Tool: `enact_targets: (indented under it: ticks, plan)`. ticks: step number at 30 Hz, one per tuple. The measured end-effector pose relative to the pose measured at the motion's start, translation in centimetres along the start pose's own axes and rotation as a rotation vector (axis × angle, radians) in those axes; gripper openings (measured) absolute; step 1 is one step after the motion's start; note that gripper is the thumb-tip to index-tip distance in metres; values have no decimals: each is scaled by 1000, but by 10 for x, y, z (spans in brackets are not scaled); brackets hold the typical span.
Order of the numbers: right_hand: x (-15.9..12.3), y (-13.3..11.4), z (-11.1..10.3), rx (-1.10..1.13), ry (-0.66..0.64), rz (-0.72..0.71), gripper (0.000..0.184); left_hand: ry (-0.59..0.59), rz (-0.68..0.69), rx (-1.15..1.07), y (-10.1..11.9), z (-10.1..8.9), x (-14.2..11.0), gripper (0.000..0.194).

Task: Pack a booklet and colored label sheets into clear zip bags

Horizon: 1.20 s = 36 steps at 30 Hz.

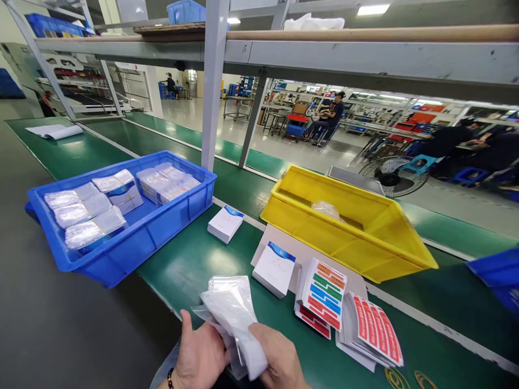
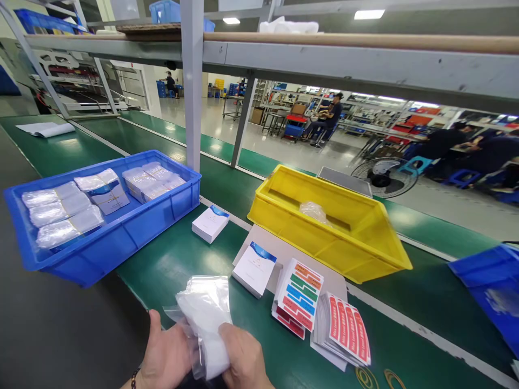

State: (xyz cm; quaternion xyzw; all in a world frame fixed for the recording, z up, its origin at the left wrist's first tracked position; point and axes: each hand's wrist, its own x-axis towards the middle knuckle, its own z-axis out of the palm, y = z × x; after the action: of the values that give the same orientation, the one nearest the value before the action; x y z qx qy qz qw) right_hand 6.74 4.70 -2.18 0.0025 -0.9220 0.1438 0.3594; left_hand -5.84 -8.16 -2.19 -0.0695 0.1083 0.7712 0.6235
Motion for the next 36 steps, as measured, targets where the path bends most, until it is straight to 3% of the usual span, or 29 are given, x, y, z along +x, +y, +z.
enact_targets:
  ticks: [5,14,17,20,24,26,31,36]
  plan:
    - [8,-3,5,78,-124,-6,19,100,-113,21,1,5,-2,56]
    - [-3,2,4,189,-349,23,24,277,-109,-7,0,5,3,49]
    - [0,1,4,199,-355,40,22,295,-115,42,0,3,4,50]
    - [1,2,4,200,-338,36,18,349,-86,204,5,1,5,38]
    - [-3,5,3,204,-276,26,19,397,34,562,28,2,11,26]
    - [-7,6,3,215,-271,41,20,437,19,660,41,4,15,21]
    - [-18,8,3,241,-246,94,15,485,-58,643,59,0,27,19]
    - [-25,11,-4,251,-201,120,22,457,-105,614,65,-1,42,27]
